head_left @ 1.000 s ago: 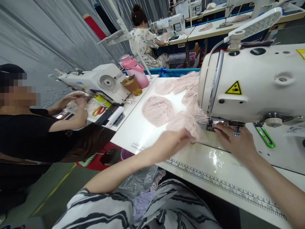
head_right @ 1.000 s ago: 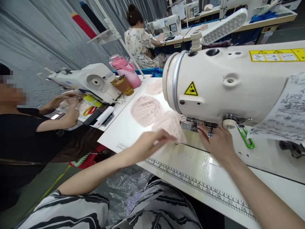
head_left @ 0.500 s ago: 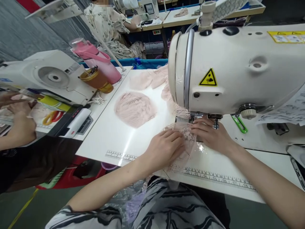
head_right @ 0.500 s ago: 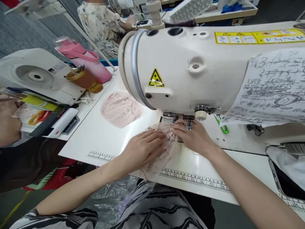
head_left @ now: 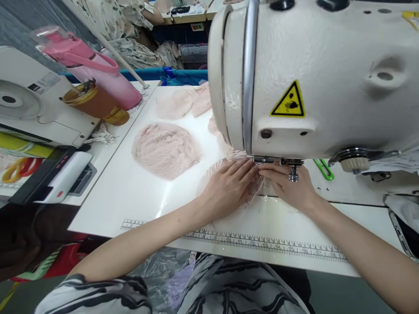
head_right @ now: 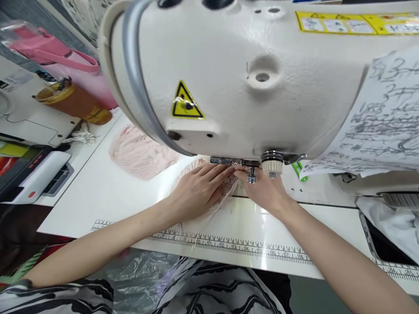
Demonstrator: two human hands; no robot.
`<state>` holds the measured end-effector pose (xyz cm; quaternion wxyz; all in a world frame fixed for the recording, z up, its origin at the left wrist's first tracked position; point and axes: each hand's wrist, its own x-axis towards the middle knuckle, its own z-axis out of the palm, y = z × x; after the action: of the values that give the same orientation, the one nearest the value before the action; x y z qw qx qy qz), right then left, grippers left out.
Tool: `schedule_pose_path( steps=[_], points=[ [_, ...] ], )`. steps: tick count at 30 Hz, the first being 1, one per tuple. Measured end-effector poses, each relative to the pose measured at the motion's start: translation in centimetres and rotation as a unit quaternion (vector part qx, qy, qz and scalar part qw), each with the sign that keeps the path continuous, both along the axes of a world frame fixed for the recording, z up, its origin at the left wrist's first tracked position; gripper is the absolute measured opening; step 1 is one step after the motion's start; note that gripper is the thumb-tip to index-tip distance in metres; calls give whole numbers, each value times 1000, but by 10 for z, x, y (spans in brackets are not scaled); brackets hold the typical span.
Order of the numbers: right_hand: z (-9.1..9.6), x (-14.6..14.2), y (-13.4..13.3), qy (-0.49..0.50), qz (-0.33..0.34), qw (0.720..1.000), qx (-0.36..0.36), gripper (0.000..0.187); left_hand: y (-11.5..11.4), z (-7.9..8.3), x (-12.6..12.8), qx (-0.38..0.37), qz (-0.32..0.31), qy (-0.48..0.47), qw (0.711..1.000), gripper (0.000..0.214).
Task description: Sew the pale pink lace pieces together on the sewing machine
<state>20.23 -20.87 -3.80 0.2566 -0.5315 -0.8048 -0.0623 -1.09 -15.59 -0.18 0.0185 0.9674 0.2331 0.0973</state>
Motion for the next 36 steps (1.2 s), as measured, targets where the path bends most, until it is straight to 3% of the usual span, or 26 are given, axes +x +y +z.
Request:
schedule_pose_path(
  steps=[4, 10, 18, 27, 36],
  points=[
    [6, -5, 0, 27, -23, 999, -5, 32, 6, 0, -1, -11, -3, -15, 1000, 41],
    [18, -10, 2, 78, -3, 996, -45, 27, 11, -6, -4, -10, -8, -17, 1000, 39],
    [12, -6, 2, 87, -15, 994, -59, 25, 10, -5, -3, 9, -7, -33, 999, 38],
    [-4, 2, -2, 2, -8, 1000, -1, 32, 11, -6, -3, 24, -10, -43, 999, 39],
    [4, -5, 4, -35, 4, 996, 85, 29, 13, -6, -4, 26, -15, -31, 999, 39]
  ],
)
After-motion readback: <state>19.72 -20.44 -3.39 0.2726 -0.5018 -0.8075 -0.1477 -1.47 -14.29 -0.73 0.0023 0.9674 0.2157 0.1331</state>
